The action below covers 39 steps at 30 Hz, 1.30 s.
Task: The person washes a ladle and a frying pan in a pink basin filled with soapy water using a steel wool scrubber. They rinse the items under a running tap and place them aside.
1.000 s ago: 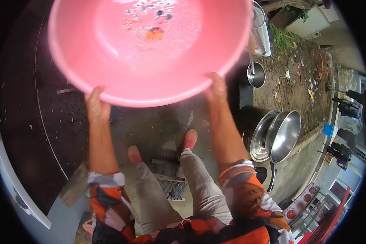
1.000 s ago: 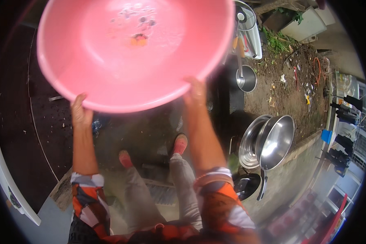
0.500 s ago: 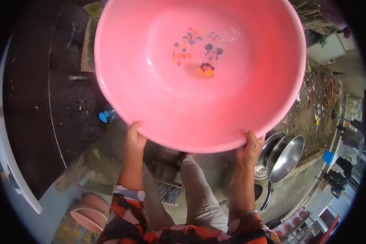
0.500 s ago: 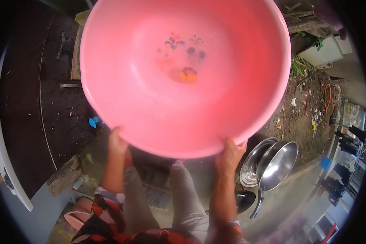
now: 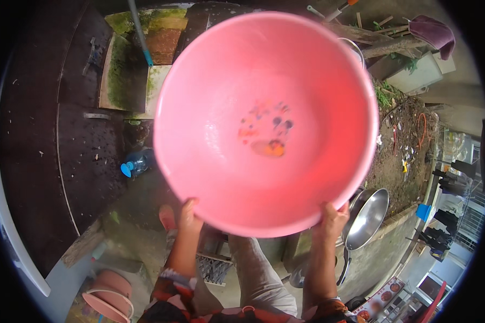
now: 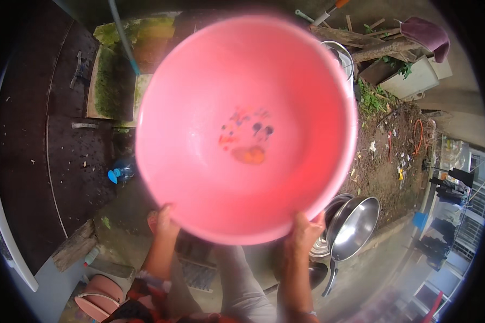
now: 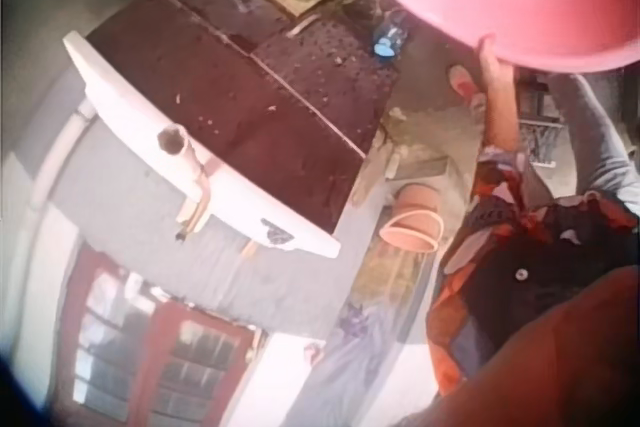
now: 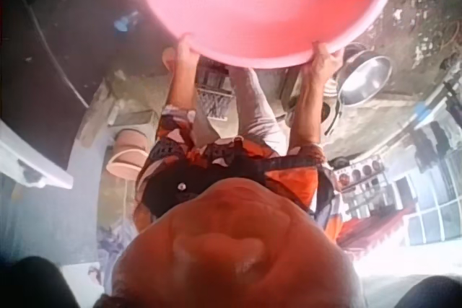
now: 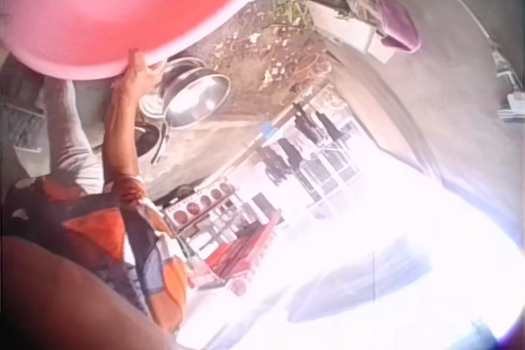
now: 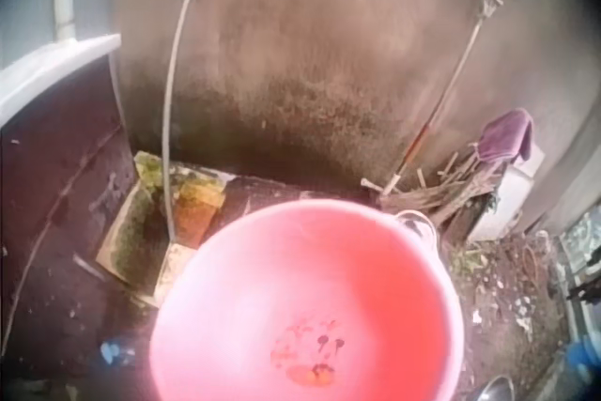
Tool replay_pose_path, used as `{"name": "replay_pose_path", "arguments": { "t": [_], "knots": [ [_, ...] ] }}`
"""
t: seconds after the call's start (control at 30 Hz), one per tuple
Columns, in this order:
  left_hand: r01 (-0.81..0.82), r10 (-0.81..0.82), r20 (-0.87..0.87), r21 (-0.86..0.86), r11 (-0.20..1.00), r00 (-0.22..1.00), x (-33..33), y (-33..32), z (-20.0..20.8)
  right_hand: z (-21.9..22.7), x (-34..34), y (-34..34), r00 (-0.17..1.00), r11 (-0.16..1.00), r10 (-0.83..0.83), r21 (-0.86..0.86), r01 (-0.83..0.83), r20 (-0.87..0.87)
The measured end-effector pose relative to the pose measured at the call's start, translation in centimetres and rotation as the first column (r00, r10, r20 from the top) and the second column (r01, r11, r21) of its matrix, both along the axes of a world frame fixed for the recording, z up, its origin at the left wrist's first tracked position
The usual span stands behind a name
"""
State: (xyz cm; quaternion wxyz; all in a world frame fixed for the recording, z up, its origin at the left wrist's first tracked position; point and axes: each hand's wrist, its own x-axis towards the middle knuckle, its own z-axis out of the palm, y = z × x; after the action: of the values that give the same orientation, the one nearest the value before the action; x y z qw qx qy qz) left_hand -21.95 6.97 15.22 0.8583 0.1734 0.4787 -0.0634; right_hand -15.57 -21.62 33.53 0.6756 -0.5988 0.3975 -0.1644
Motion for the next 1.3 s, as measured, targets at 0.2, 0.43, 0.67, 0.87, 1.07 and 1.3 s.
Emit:
{"name": "replay_pose_path", "arguments": {
  "t": [0.2,0.43,0.67,0.87,1.07,1.3],
  "knots": [
    [0.126,-0.139,0.011,0.357,0.926,0.99,5.3,7.8,3.5,-4.9,3.1,4.4,0.99,0.991,0.026,0.134,-0.007,-0.137],
    [0.163,-0.184,0.078,0.224,0.961,0.98,11.9,4.2,-0.9,-4.5,5.4,2.0,0.997,0.993,-0.025,0.115,0.017,0.073],
    [0.139,-0.136,-0.035,0.12,0.983,0.99,-0.3,4.1,2.9,-0.3,-2.5,2.3,0.993,1.0,0.025,0.004,-0.024,-0.116],
    [0.158,-0.157,-0.024,0.246,0.956,0.987,-0.2,9.0,2.8,-1.2,1.5,6.0,0.983,0.996,0.085,0.034,-0.08,-0.161],
    [0.143,-0.165,0.037,0.338,0.93,0.986,12.8,6.4,0.1,-0.2,15.1,8.4,0.975,0.954,0.215,-0.226,-0.197,0.059],
    [0.356,-0.385,-0.043,-0.303,0.884,0.922,9.2,-1.4,-7.5,4.8,19.0,16.1,0.869,0.686,0.486,-0.658,-0.311,0.096]
  ]
}}
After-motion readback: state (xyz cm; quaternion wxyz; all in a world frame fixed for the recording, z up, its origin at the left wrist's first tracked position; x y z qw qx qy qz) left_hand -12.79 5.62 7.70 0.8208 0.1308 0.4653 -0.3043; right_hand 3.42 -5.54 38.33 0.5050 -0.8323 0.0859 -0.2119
